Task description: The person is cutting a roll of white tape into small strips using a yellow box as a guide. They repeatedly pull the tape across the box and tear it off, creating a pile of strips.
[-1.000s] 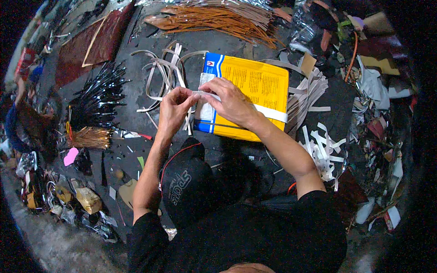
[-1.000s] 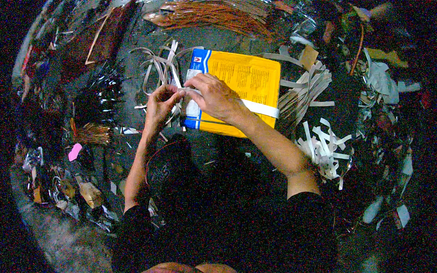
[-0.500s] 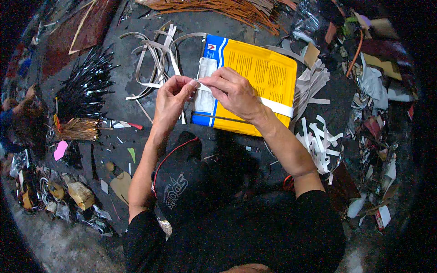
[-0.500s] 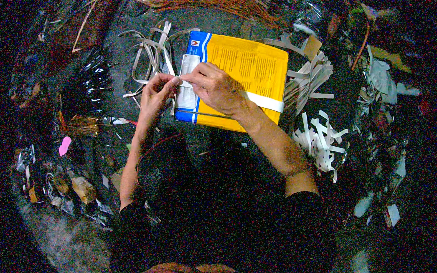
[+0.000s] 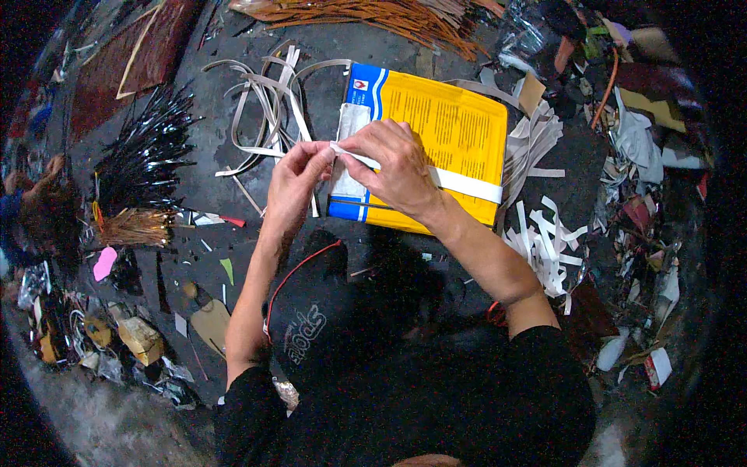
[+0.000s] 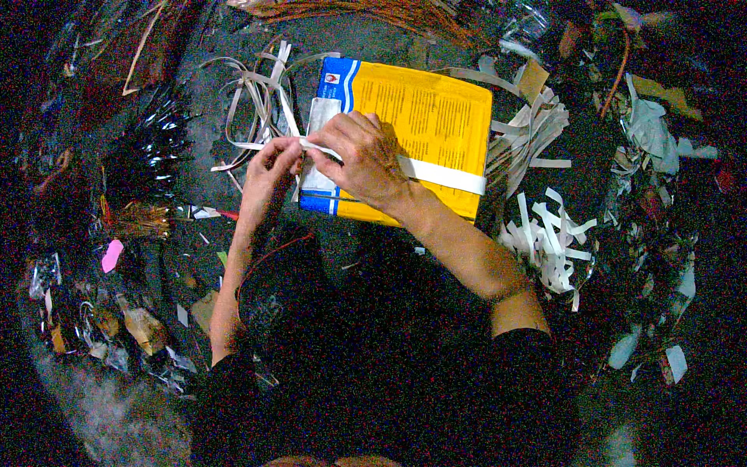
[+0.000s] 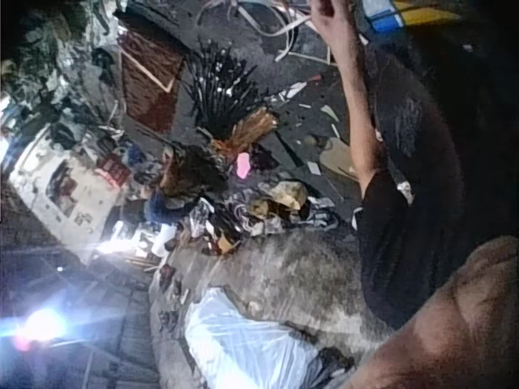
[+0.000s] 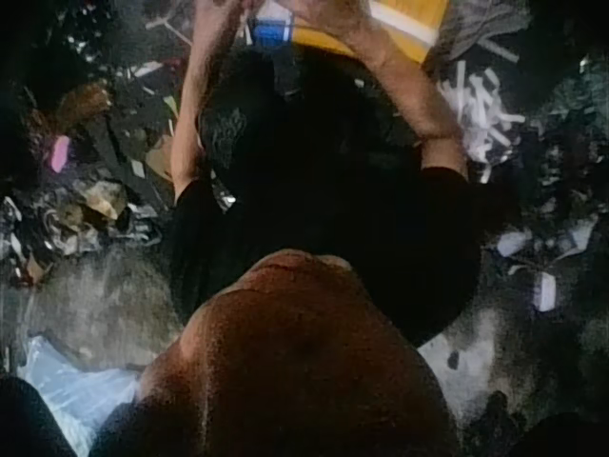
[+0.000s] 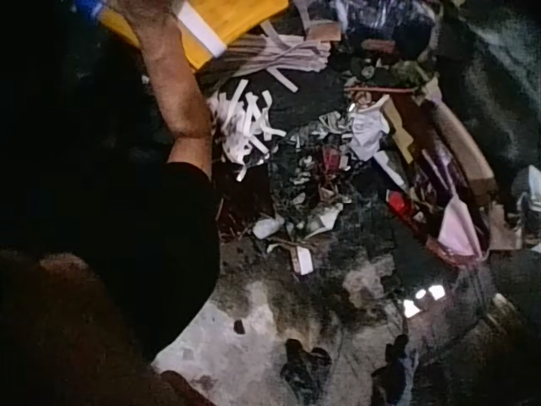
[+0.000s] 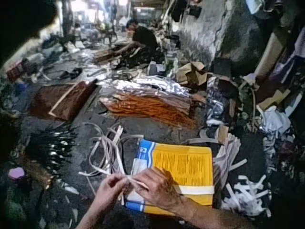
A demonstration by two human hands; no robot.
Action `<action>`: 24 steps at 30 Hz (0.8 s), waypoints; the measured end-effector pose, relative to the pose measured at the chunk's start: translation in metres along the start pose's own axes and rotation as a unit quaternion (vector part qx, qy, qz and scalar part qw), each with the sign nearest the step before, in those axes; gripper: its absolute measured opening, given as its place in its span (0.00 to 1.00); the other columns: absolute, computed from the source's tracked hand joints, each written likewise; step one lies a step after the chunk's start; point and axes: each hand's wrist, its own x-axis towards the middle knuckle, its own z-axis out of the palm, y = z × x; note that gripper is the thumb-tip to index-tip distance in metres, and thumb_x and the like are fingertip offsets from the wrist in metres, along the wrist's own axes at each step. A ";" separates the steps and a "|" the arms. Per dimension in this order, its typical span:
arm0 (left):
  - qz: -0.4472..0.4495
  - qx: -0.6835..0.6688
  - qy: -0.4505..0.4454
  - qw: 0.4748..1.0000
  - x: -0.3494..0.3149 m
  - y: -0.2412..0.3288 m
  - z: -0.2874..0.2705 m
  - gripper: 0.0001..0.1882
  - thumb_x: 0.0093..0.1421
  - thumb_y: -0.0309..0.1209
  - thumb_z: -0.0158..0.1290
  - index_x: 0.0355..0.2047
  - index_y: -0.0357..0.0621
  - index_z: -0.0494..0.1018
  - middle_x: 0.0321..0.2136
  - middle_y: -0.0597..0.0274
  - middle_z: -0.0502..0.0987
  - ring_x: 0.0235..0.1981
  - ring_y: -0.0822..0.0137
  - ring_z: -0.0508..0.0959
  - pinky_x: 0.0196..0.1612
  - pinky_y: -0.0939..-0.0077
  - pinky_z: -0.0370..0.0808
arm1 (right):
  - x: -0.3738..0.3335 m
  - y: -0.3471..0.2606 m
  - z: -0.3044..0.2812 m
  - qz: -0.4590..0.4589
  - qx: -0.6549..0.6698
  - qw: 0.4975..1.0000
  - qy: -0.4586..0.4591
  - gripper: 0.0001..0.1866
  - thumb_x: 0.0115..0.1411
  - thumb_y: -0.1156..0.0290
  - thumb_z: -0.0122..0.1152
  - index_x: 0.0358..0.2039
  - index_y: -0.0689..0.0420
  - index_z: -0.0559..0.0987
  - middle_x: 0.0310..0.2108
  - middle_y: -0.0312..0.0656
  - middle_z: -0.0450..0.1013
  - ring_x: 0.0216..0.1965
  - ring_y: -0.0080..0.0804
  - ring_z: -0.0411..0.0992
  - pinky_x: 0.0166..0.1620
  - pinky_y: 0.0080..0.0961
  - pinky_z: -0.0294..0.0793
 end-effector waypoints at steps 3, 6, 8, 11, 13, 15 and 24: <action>0.018 0.072 0.005 0.997 -0.001 0.006 -0.001 0.13 0.62 0.35 0.56 0.40 0.36 0.76 0.32 0.65 0.78 0.32 0.79 0.74 0.37 0.84 0.71 | 0.002 0.000 0.001 -0.007 -0.004 1.000 0.018 0.07 0.50 0.67 0.66 0.29 0.53 0.79 0.29 0.39 0.71 0.33 0.38 0.71 0.34 0.35 0.68; 0.027 0.092 0.018 0.995 0.003 0.007 0.003 0.12 0.63 0.34 0.56 0.38 0.36 0.75 0.31 0.66 0.78 0.31 0.80 0.73 0.36 0.85 0.70 | 0.003 0.002 0.003 -0.007 -0.001 1.000 0.022 0.07 0.50 0.67 0.66 0.29 0.54 0.79 0.29 0.39 0.72 0.33 0.38 0.71 0.34 0.34 0.70; 0.035 0.083 0.026 0.996 0.005 0.000 0.002 0.11 0.63 0.34 0.55 0.37 0.36 0.75 0.29 0.67 0.77 0.30 0.80 0.72 0.34 0.85 0.69 | 0.000 0.005 0.006 -0.013 0.012 1.000 0.023 0.07 0.50 0.68 0.67 0.29 0.54 0.79 0.29 0.40 0.72 0.32 0.39 0.71 0.34 0.34 0.71; -0.010 0.025 0.015 1.000 0.008 -0.002 0.001 0.11 0.63 0.33 0.54 0.36 0.36 0.75 0.27 0.69 0.75 0.27 0.80 0.70 0.32 0.86 0.66 | -0.002 0.006 0.002 -0.005 0.038 0.999 -0.005 0.08 0.52 0.74 0.67 0.33 0.57 0.80 0.30 0.41 0.73 0.33 0.38 0.72 0.37 0.31 0.73; -0.029 -0.006 0.011 1.000 0.007 -0.001 0.001 0.11 0.63 0.34 0.55 0.36 0.37 0.75 0.25 0.71 0.73 0.26 0.81 0.68 0.30 0.86 0.64 | -0.002 0.005 0.002 -0.004 0.038 0.999 -0.007 0.08 0.52 0.74 0.67 0.34 0.57 0.80 0.30 0.41 0.73 0.34 0.38 0.72 0.37 0.31 0.74; -0.035 -0.016 0.004 0.999 0.011 -0.004 -0.002 0.11 0.63 0.35 0.55 0.36 0.38 0.75 0.26 0.71 0.73 0.26 0.81 0.68 0.30 0.86 0.64 | -0.003 0.005 0.002 -0.013 0.033 0.999 -0.003 0.08 0.52 0.73 0.67 0.34 0.57 0.80 0.30 0.40 0.72 0.33 0.37 0.72 0.37 0.31 0.74; -0.015 -0.028 0.011 0.999 0.018 -0.017 -0.010 0.11 0.62 0.35 0.56 0.34 0.39 0.75 0.26 0.69 0.75 0.26 0.79 0.70 0.31 0.84 0.66 | 0.000 0.002 -0.001 -0.055 -0.048 0.997 -0.003 0.10 0.51 0.70 0.67 0.36 0.55 0.80 0.29 0.38 0.70 0.32 0.35 0.71 0.35 0.28 0.74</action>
